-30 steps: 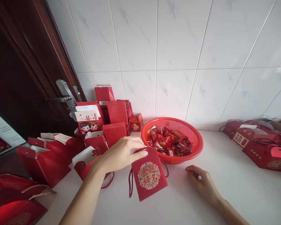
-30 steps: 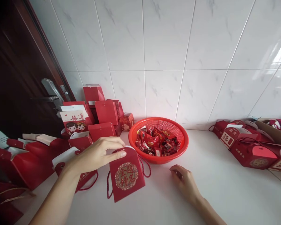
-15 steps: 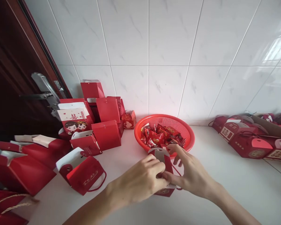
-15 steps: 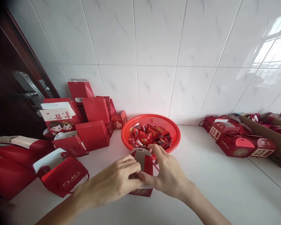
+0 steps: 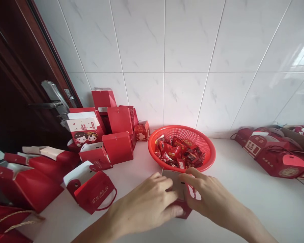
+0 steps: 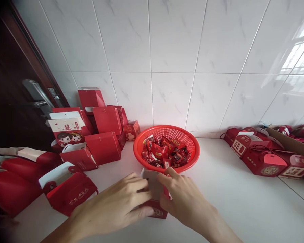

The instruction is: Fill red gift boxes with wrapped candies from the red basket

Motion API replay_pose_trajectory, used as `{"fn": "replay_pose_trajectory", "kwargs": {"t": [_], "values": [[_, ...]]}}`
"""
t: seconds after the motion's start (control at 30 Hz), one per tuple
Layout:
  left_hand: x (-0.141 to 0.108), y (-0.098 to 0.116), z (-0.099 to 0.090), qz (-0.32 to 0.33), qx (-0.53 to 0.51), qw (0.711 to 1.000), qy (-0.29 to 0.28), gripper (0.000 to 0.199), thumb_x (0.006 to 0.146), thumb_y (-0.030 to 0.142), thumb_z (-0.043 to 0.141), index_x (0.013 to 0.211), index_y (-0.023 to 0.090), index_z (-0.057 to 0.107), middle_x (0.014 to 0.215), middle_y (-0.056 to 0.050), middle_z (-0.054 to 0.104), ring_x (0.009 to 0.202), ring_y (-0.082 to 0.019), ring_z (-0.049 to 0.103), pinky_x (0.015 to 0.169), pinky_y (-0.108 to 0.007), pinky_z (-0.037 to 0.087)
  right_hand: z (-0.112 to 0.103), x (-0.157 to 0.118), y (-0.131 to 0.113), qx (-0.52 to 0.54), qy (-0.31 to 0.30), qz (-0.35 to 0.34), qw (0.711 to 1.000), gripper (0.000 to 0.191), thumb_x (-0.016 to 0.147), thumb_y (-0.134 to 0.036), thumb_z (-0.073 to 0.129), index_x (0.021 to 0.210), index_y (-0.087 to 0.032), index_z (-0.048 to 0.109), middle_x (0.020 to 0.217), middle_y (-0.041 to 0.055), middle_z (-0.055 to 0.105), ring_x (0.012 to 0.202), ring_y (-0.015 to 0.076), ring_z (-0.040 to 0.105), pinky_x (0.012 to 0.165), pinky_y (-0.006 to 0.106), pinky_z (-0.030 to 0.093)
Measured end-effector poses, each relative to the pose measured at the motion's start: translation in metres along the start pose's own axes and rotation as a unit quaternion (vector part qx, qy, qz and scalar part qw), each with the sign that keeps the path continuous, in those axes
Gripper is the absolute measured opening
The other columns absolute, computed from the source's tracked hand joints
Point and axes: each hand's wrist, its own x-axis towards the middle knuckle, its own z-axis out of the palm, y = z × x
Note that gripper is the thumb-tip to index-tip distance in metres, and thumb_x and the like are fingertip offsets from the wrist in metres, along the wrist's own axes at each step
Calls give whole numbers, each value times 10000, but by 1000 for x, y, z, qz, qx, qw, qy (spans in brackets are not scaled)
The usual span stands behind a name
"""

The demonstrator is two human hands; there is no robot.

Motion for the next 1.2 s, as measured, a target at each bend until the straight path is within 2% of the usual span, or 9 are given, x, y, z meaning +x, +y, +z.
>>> {"fn": "replay_pose_trajectory", "kwargs": {"t": [0.17, 0.27, 0.37, 0.47, 0.6, 0.73, 0.87, 0.97, 1.2], "values": [[2, -8, -15, -122, -16, 991, -48, 250, 1023, 206, 473, 919, 187, 700, 908, -31, 661, 712, -164, 657, 631, -280, 454, -7, -7, 15, 29, -32, 15, 999, 385, 814, -116, 531, 1129, -291, 668, 908, 15, 709, 757, 205, 674, 622, 284, 437], [2, -11, -17, -152, -45, 986, -44, 222, 1001, 244, 501, 979, 203, 718, 953, -36, 660, 708, -159, 664, 604, -263, 446, -7, -10, 24, 26, -56, 55, 997, 332, 848, -212, 571, 1168, -278, 632, 856, 15, 719, 804, 245, 677, 640, 313, 448], [1, -11, -16, -143, -66, 986, -63, 223, 930, 406, 629, 1010, 227, 736, 972, -42, 670, 780, -192, 677, 647, -267, 468, -5, -10, 27, 30, -63, 52, 996, 295, 871, -309, 624, 1163, -271, 626, 982, 36, 724, 882, 260, 675, 713, 340, 466], [-1, -12, -15, -146, -48, 984, -91, 332, 813, 525, 742, 981, 239, 746, 1016, -52, 677, 906, -252, 672, 734, -302, 493, -5, -10, 23, 23, -73, 41, 996, 202, 866, -332, 671, 1052, -257, 645, 1047, 36, 706, 875, 251, 667, 702, 333, 458], [-3, -16, -15, -178, -40, 976, -119, 541, 742, 595, 776, 1180, 286, 707, 1290, -83, 619, 1106, -321, 631, 848, -366, 517, -7, -9, 14, 2, -92, 45, 995, 181, 870, -330, 699, 1027, -252, 654, 1042, 27, 700, 816, 237, 657, 669, 327, 446], [-7, -14, -17, -214, -54, 965, -141, 748, 692, 604, 792, 1361, 332, 596, 1516, -94, 457, 1202, -366, 594, 855, -389, 536, -10, -9, 8, 22, -108, 32, 993, 216, 869, -329, 713, 1067, -258, 664, 1104, 32, 713, 920, 256, 675, 755, 347, 475], [-9, -8, -20, -242, -51, 953, -173, 876, 638, 582, 819, 1425, 312, 546, 1466, -118, 504, 1137, -389, 620, 838, -429, 544, -9, -9, 9, 25, -115, -2, 993, 250, 848, -323, 740, 1084, -265, 684, 1172, 44, 722, 978, 274, 684, 795, 362, 491], [-9, -6, -18, -251, -51, 949, -184, 877, 627, 575, 823, 1413, 286, 565, 1392, -135, 564, 1116, -405, 620, 838, -461, 540, -7, -9, 10, 17, -111, -12, 994, 278, 844, -322, 739, 1112, -268, 691, 1125, 49, 739, 927, 264, 694, 762, 345, 498], [-13, -4, -13, -238, -53, 953, -183, 911, 627, 706, 745, 1398, 248, 586, 1344, -147, 590, 1269, -445, 493, 1060, -579, 401, -11, -6, 11, 39, -138, -58, 988, 371, 872, -349, 685, 1235, -277, 667, 1183, 66, 725, 985, 259, 686, 826, 339, 506]]}}
